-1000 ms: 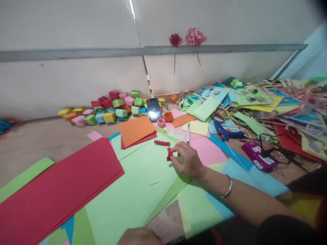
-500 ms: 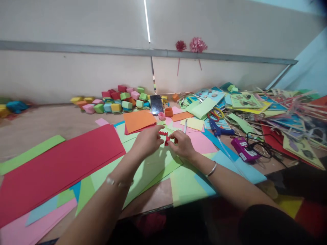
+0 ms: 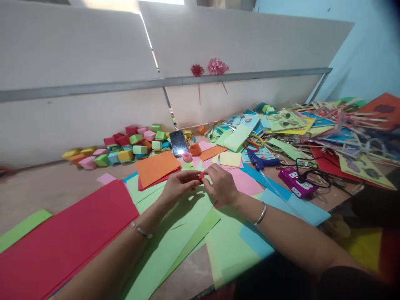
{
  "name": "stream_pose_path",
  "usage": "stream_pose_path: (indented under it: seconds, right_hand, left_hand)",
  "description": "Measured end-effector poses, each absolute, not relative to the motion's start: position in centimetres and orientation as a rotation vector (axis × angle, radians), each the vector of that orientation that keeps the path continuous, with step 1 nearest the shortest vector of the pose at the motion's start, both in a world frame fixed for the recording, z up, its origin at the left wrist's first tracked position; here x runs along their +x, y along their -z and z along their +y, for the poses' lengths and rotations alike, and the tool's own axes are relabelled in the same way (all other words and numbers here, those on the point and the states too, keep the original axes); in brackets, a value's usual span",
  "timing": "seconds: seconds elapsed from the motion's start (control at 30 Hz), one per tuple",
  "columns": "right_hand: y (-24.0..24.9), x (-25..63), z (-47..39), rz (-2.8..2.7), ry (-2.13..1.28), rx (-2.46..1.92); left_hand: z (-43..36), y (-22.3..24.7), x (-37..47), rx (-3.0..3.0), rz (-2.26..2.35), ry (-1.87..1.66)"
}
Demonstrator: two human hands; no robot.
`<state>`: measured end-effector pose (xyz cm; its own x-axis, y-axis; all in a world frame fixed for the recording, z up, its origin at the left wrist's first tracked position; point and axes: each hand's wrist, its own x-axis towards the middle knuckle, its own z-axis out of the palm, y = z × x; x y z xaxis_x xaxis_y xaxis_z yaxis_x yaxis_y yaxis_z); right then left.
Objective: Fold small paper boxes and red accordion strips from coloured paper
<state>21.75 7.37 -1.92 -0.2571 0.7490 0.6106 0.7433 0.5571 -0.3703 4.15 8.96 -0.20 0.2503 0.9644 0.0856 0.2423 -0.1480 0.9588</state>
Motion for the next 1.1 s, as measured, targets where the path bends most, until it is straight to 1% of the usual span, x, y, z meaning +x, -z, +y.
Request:
stream_pose_path:
  seconds: [0.13, 0.27, 0.63, 0.97, 1.1]
  right_hand:
    - [2.3, 21.9, 7.5, -2.031, 0.012, -1.171]
    - [2.3, 21.9, 7.5, -2.025, -0.055, -1.174]
    - [2.1, 21.8, 6.6, -2.039, -0.155, -1.061]
    - [2.0, 21.6, 6.0, -1.993, -0.329, -1.136]
    - [1.9, 21.4, 5.8, -2.004, -0.327, -1.159]
  left_hand:
    - [8.8, 1.2, 4.5, 1.555, 1.134, -1.063]
    - [9.0, 1.1, 4.5, 1.568, 1.108, -1.1]
    - [8.3, 1.4, 3.9, 1.654, 1.149, -1.047]
    - [8.0, 1.5, 3.8, 1.621, 1.248, -1.026]
    - [7.9, 1.2, 3.6, 1.691, 1.234, -1.01]
